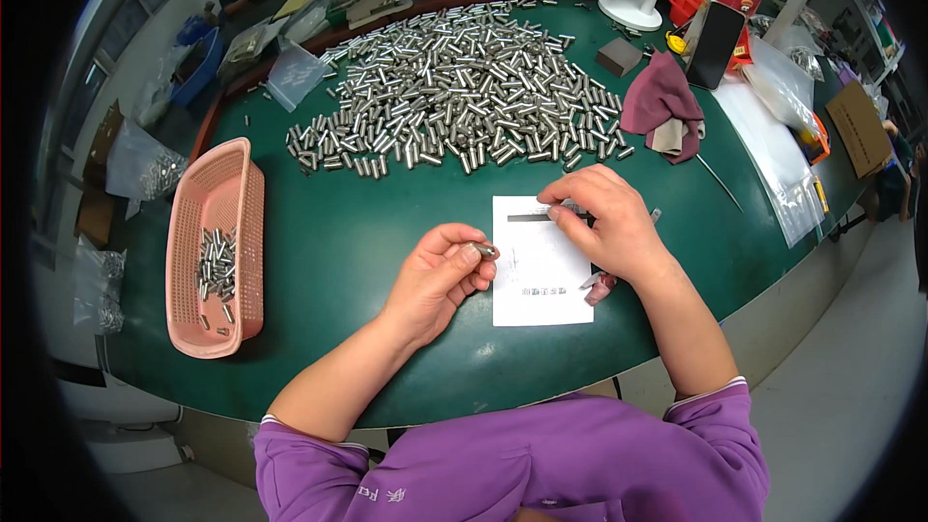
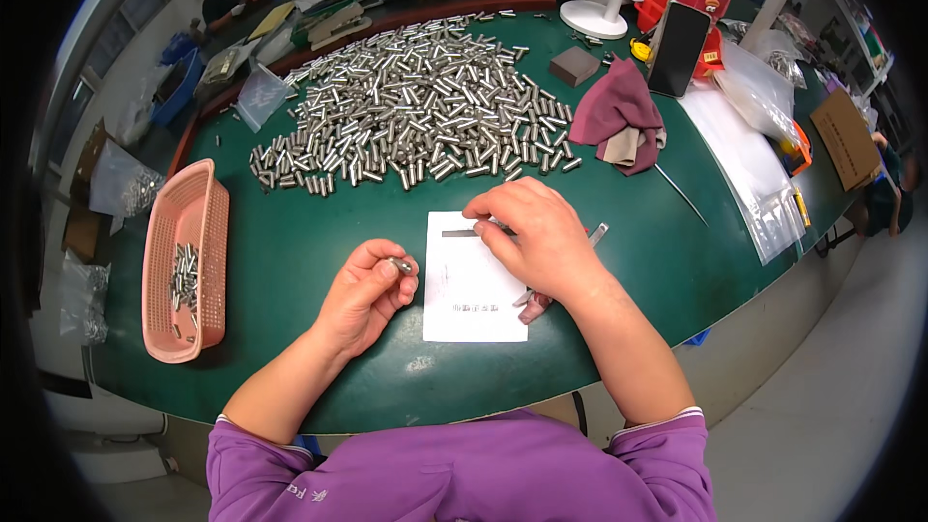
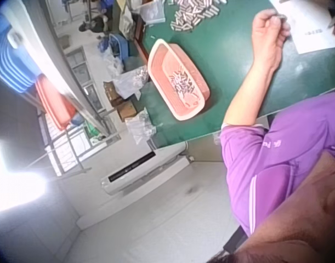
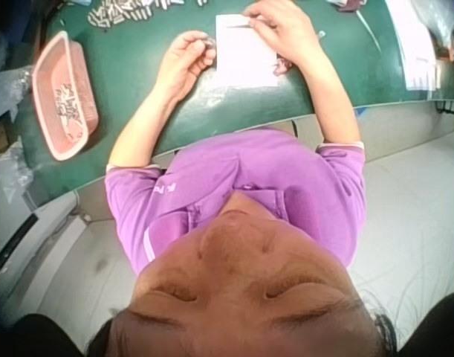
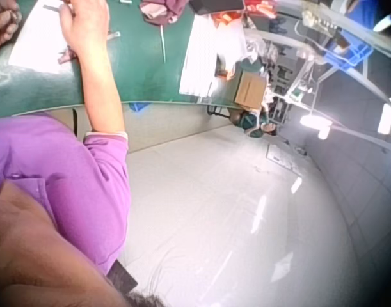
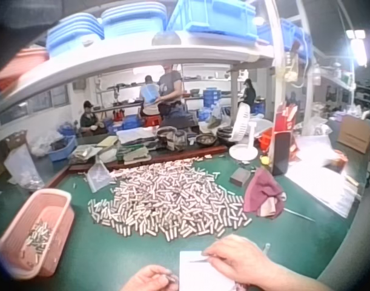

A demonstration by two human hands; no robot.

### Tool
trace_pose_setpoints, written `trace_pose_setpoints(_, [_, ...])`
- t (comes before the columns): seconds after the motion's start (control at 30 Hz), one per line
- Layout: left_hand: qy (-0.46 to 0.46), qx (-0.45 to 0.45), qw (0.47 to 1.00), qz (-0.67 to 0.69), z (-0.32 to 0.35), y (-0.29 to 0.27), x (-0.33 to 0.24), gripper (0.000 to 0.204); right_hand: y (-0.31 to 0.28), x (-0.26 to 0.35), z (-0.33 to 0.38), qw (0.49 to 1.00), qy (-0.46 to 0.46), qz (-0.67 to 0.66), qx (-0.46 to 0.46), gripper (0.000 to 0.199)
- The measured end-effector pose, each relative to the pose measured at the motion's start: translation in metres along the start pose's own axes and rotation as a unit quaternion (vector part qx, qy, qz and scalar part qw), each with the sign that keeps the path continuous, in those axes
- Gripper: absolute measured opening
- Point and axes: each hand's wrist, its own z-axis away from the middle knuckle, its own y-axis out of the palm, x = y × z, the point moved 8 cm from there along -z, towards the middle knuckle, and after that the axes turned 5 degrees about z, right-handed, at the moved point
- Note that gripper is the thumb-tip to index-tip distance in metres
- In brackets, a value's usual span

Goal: The person picks up small cylindrical metal parts from a pile on a green table and uses a metal ruler to measure their length. The person places the measured parts onto a white paper sheet, aligning them in a row. The process is repeated for several parts throughout the clip.

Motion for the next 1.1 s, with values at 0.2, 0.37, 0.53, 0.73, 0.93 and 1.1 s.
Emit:
trace_pose_setpoints(0.2, [-0.051,0.015,0.996,0.076,0.0,0.005,0.006,0.018,0.0,-0.002,0.001,1.0,0.008,-0.005,-0.002,0.013])
trace_pose_setpoints(0.37, [-0.065,0.034,0.994,0.083,0.002,0.009,0.008,0.022,0.001,-0.004,0.002,0.999,0.022,-0.023,-0.001,0.012])
trace_pose_setpoints(0.53, [-0.056,0.107,0.988,0.095,0.003,0.007,0.007,0.024,0.002,-0.005,-0.001,0.999,0.027,-0.021,-0.001,0.012])
trace_pose_setpoints(0.73, [0.094,-0.036,0.987,-0.122,-0.002,-0.007,-0.057,0.008,0.003,-0.013,0.003,0.999,0.053,-0.003,-0.001,0.012])
trace_pose_setpoints(0.93, [0.371,-0.314,0.604,-0.632,0.098,-0.045,-0.207,0.009,-0.003,-0.02,0.006,0.999,0.044,0.015,-0.015,0.015])
trace_pose_setpoints(1.1, [0.179,-0.449,0.504,-0.716,0.183,-0.156,-0.247,0.014,-0.005,-0.012,0.002,0.999,0.038,0.01,-0.036,0.015])
